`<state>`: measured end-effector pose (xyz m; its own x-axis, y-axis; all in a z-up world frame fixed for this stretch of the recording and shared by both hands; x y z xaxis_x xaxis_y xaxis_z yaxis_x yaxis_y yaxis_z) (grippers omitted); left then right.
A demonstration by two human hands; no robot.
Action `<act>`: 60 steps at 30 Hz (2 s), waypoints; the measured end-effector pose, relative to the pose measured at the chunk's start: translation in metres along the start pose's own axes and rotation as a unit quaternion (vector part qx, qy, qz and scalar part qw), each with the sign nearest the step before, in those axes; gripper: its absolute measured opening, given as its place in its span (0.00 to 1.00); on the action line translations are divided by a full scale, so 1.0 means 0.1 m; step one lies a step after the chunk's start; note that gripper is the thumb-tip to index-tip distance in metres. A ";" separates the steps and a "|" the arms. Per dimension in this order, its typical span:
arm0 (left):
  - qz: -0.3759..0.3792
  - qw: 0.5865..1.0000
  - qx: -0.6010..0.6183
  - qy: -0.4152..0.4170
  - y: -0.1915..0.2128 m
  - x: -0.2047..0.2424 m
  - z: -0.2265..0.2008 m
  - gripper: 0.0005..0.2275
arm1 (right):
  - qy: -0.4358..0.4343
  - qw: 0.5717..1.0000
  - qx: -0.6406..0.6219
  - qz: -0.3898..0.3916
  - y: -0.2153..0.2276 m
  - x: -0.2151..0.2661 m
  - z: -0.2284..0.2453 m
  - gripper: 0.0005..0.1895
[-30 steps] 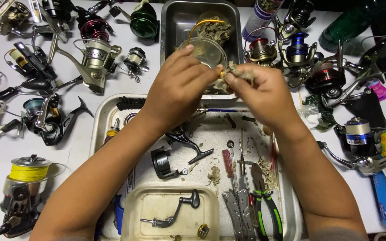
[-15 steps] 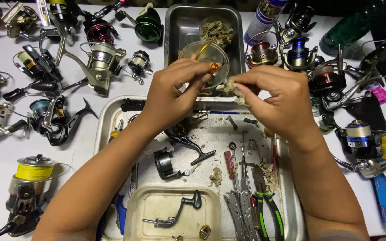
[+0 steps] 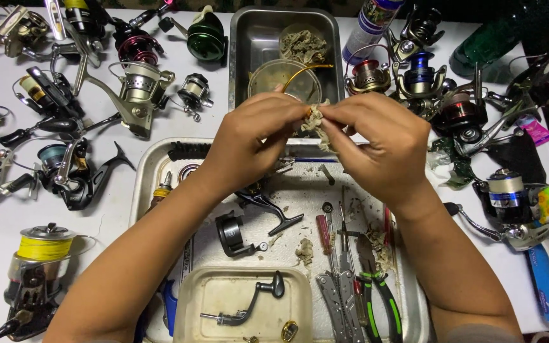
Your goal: Disassembling, cleaning, and inspecting small internal components of a fishing reel on a service tray.
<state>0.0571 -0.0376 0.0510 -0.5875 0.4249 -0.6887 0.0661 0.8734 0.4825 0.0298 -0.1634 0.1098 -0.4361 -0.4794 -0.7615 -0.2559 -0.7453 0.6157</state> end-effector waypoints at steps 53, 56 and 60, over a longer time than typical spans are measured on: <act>0.009 0.873 -0.427 -0.236 0.20 -0.23 -0.93 0.05 | -0.167 0.967 -0.040 0.190 -0.04 0.06 -0.27 0.08; 0.017 0.868 -0.437 -0.237 0.20 -0.20 -1.01 0.06 | -0.215 0.954 -0.074 0.196 -0.08 0.11 -0.33 0.16; 0.037 0.860 -0.447 -0.244 0.14 -0.14 -1.13 0.09 | -0.303 0.895 -0.274 0.182 -0.23 0.18 -0.31 0.20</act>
<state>-0.0250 -0.0580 0.1285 -0.1847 0.7115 -0.6780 -0.6859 0.4007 0.6074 0.0546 -0.1694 0.0757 -0.8348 -0.5205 -0.1795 0.3861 -0.7859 0.4830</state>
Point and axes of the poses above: each hand's wrist, its own x-axis away from the middle knuckle, its own y-axis out of the back of the hand, z = x × y, the point moved 10 cm from there along -x, towards the middle knuckle, and after that the axes turned 3 degrees about x, right-handed, at the moved point
